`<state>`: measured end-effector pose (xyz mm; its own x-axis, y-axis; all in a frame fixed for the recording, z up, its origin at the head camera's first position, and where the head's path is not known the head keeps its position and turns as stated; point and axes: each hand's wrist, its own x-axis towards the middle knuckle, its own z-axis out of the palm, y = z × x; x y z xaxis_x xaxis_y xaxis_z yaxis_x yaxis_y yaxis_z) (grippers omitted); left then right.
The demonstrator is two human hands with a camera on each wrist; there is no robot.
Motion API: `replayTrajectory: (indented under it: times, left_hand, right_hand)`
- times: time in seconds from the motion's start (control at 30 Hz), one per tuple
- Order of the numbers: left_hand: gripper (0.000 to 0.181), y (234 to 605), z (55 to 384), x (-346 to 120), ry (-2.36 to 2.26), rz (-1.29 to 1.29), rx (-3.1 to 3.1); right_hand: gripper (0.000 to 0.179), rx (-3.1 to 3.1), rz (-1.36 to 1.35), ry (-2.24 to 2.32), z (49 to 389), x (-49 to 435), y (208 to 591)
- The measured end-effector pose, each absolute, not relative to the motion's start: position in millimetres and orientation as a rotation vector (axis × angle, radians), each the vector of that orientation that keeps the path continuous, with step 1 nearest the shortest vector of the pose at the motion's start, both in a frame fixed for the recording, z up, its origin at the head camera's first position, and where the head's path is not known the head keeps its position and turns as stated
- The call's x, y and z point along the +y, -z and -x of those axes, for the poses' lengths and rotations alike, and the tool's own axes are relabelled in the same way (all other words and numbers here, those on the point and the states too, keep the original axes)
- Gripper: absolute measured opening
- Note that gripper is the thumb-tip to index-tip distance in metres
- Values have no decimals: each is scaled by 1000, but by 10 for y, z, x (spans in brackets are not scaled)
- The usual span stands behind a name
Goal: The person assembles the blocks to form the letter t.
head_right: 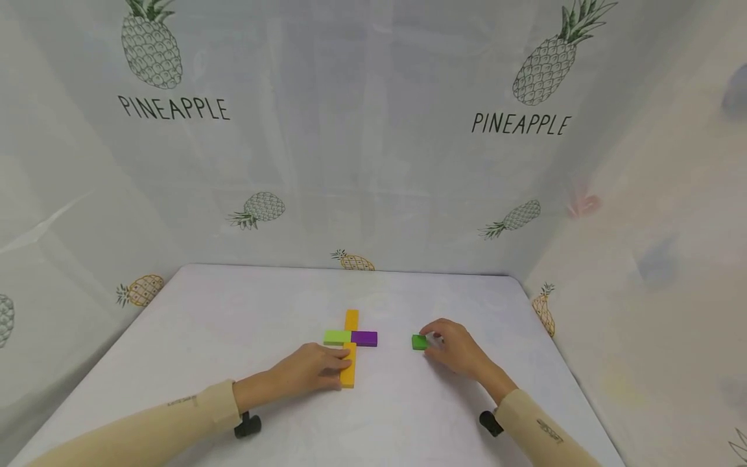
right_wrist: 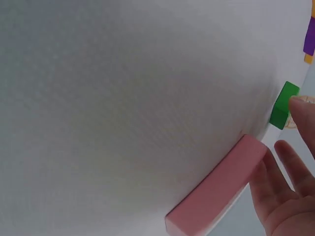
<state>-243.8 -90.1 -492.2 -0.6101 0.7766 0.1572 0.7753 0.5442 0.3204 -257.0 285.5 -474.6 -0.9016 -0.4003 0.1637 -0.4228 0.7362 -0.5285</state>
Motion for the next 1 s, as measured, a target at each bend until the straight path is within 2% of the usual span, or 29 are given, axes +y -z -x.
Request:
replayTrajectory:
  times: [0.27, 1.0]
  left_hand:
    - [50, 4929, 2439, -898, -567, -1373, 2767]
    - [48, 4898, 2421, -925, -584, -1329, 2761]
  right_hand:
    - [28, -2883, -734, -880, 2613, 2865, 4785]
    - [25, -2881, -731, -872, 2698, 2852, 4831]
